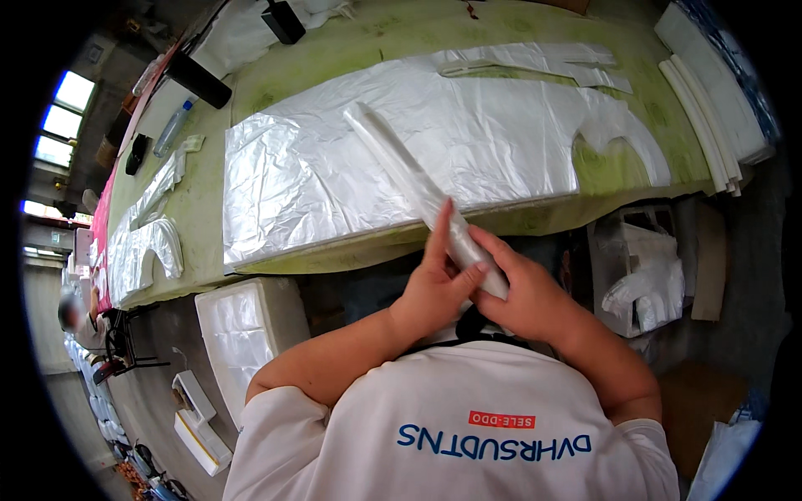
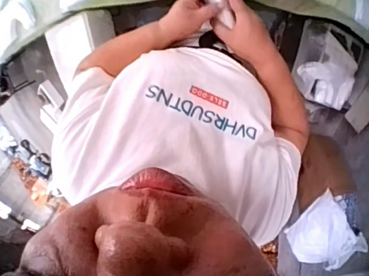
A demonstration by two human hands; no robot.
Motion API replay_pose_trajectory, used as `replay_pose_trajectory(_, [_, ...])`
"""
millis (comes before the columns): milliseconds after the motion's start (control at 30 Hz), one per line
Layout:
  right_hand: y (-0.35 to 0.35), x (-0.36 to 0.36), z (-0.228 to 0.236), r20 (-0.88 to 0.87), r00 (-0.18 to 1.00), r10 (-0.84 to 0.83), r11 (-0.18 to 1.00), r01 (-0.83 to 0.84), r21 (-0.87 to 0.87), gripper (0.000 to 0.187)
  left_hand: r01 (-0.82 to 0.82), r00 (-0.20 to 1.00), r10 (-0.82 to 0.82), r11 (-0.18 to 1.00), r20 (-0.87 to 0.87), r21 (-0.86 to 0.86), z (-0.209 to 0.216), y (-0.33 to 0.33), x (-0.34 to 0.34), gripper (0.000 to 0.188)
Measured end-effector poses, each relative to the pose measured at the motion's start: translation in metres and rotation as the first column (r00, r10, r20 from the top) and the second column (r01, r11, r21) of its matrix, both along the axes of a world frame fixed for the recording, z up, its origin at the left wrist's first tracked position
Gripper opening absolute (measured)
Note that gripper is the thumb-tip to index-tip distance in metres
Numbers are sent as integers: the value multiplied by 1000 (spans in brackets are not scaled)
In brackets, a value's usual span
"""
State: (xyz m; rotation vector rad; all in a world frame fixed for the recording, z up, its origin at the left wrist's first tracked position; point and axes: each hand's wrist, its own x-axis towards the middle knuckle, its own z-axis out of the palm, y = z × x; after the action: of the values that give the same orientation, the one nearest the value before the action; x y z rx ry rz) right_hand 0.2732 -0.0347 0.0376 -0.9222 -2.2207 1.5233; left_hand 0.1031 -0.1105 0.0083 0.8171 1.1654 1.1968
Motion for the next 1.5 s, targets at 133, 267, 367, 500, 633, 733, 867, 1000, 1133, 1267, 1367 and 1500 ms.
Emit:
replay_pose_trajectory(133, [8, 18, 11, 122, 992, -14, 994, 1, 105, 77, 368, 847, -405, 914, -345, -170, 40, 17, -41, 90])
replay_pose_trajectory(267, [8, 37, 9, 175, 983, -53, 988, 26, 149, 80, 79, 615, -85, 996, -784, -47, 53, 54, -104, 66])
replay_pose_trajectory(367, [4, 41, 14, 256, 965, -62, 992, 32, 120, 79, -282, 603, 165, 959, -781, -14, 43, 96, -170, 53])
replay_pose_trajectory(500, [0, 41, 13, 245, 966, -80, 989, 47, 137, 78, -184, 814, -24, 937, -580, -297, 57, 123, -194, 55])
replay_pose_trajectory(633, [-1, 41, 17, 291, 952, -89, 987, 45, 154, 77, -9, 697, -310, 898, -647, -439, 65, 146, -195, 45])
replay_pose_trajectory(733, [-1, 40, 19, 313, 945, -96, 986, 48, 159, 76, 63, 609, -457, 842, -648, -535, 70, 160, -200, 34])
replay_pose_trajectory(867, [2, 36, 25, 359, 930, -77, 985, 14, 174, 78, 49, 821, -315, 871, -477, -489, 55, 172, -218, 24])
replay_pose_trajectory(1000, [10, 12, 22, 318, 942, -107, 979, 44, 197, 80, -121, 866, -115, 896, -486, -427, 48, 182, -226, 18])
replay_pose_trajectory(1133, [13, 4, 30, 347, 935, -76, 993, 38, 115, 80, -149, 792, -128, 907, -597, -393, 50, 197, -228, 20])
replay_pose_trajectory(1267, [1, 43, 38, 491, 871, -19, 994, -38, 105, 80, -152, 540, -189, 937, -820, -316, 39, 197, -229, 33])
replay_pose_trajectory(1367, [-15, 100, 34, 578, 816, 13, 1000, -8, -11, 72, -120, 375, -242, 944, -895, -306, 28, 198, -240, 38])
replay_pose_trajectory(1500, [-49, 177, 17, 652, 754, -79, 995, 100, 5, 59, -76, 164, -265, 957, -950, -280, 35, 203, -245, 40])
